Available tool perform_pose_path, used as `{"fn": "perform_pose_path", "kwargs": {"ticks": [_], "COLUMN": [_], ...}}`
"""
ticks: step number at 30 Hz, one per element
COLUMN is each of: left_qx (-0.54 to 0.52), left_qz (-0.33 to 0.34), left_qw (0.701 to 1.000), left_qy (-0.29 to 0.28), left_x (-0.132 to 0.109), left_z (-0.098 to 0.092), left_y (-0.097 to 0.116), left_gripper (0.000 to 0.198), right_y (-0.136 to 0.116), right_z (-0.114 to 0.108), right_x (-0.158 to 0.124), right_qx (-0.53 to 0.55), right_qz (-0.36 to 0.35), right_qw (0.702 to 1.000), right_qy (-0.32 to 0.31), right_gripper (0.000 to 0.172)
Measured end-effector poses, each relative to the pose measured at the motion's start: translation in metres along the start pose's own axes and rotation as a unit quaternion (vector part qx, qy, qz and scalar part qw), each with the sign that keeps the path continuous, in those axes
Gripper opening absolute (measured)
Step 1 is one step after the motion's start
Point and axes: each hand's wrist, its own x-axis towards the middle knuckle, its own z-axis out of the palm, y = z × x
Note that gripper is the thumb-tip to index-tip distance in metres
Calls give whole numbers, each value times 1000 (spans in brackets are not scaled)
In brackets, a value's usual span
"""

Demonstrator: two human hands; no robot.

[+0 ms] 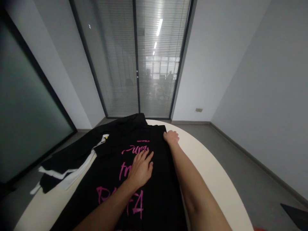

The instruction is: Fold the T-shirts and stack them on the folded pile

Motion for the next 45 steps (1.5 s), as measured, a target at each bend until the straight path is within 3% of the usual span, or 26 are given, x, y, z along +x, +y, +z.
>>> {"fn": "perform_pose_path", "kwargs": {"ticks": [4, 7, 10, 12, 15, 19, 21, 29, 39, 45], "left_qx": [20, -4, -41, -32, 9, 51, 68, 65, 27, 13], "left_qz": [28, 153, 340, 416, 458, 507, 521, 516, 499, 478], "left_qw": [999, 988, 935, 897, 876, 849, 842, 851, 863, 874], "left_qy": [24, 13, -94, -143, -149, -139, -124, -72, -74, -81], "left_x": [0, -5, -16, -26, -39, -47, -50, -47, -19, -13], "left_z": [-9, -20, -27, -28, -29, -29, -25, 3, 50, 63], "left_y": [7, 22, 42, 56, 76, 91, 93, 96, 151, 177], "left_gripper": [45, 33, 26, 28, 34, 20, 13, 19, 18, 22], "right_y": [22, 33, 44, 51, 56, 52, 48, 49, 118, 152], "right_z": [-7, -11, -15, -18, -19, -14, -10, 2, -26, -36], "right_x": [4, 1, -6, -12, -19, -22, -22, -13, 23, 37], "right_qx": [3, 6, 9, 11, 14, 17, 17, 21, 6, 7], "right_qz": [-46, -73, -86, -91, -94, -86, -77, -47, -39, -59], "right_qw": [996, 992, 989, 988, 988, 991, 993, 998, 999, 998], "right_qy": [-73, -101, -119, -125, -121, -97, -82, -42, -16, -27], "right_gripper": [36, 31, 28, 28, 28, 32, 35, 32, 26, 26]}}
